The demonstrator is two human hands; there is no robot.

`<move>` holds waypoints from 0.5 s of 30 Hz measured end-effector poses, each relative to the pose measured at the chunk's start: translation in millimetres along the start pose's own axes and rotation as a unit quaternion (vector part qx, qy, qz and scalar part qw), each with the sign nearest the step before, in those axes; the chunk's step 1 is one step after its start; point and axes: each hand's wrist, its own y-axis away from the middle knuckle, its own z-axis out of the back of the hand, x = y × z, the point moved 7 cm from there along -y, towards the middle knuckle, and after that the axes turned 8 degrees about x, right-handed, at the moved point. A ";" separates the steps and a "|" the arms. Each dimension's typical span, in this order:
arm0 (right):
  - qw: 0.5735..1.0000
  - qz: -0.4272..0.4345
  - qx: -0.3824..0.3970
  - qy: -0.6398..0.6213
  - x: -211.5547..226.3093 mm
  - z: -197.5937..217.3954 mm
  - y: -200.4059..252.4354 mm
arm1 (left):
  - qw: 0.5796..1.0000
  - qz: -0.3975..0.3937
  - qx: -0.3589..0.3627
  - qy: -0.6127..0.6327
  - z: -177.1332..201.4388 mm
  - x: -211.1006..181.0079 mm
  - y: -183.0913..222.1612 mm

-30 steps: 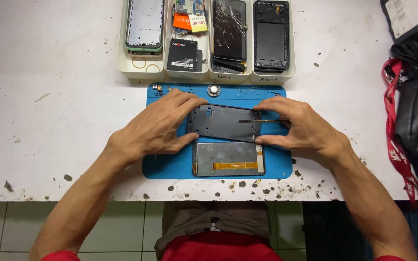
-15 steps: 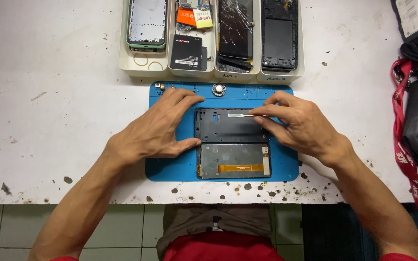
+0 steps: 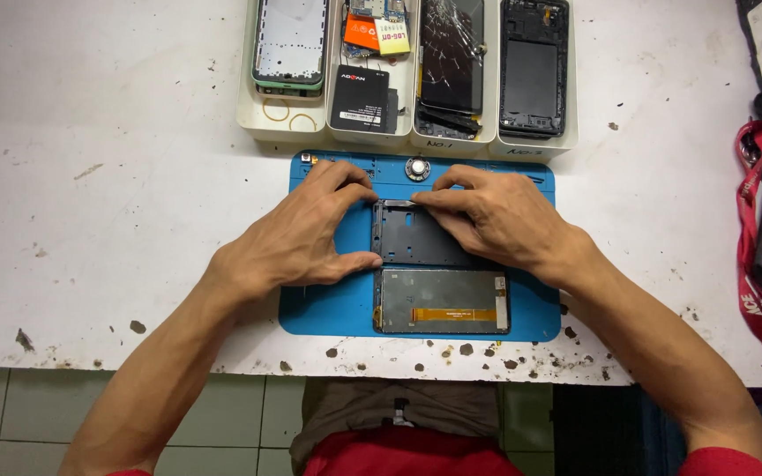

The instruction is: Assembling a smartphone by installing the internal frame and securing it with a tool

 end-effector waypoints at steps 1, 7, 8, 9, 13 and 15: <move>1.000 -0.001 0.001 -0.001 -0.3 -0.6 -0.5 | 1.000 0.000 0.001 0.001 0.5 -0.7 0.0; 1.000 0.000 0.005 0.015 1.5 -2.1 -2.1 | 1.000 0.002 -0.004 0.025 -0.1 0.9 0.1; 1.000 -0.001 0.008 0.024 2.6 -2.1 -2.4 | 0.999 -0.003 -0.007 0.031 0.1 1.0 -0.3; 0.999 -0.003 0.012 0.033 3.8 -2.1 -2.5 | 0.999 -0.007 -0.010 0.038 0.2 0.9 -0.7; 0.999 0.000 0.016 0.039 7.2 -0.2 -3.3 | 0.999 -0.005 -0.009 0.053 -1.5 3.6 -1.9; 0.999 0.000 0.022 0.046 11.9 0.9 -4.1 | 0.998 -0.010 -0.015 0.066 -0.9 3.5 -1.2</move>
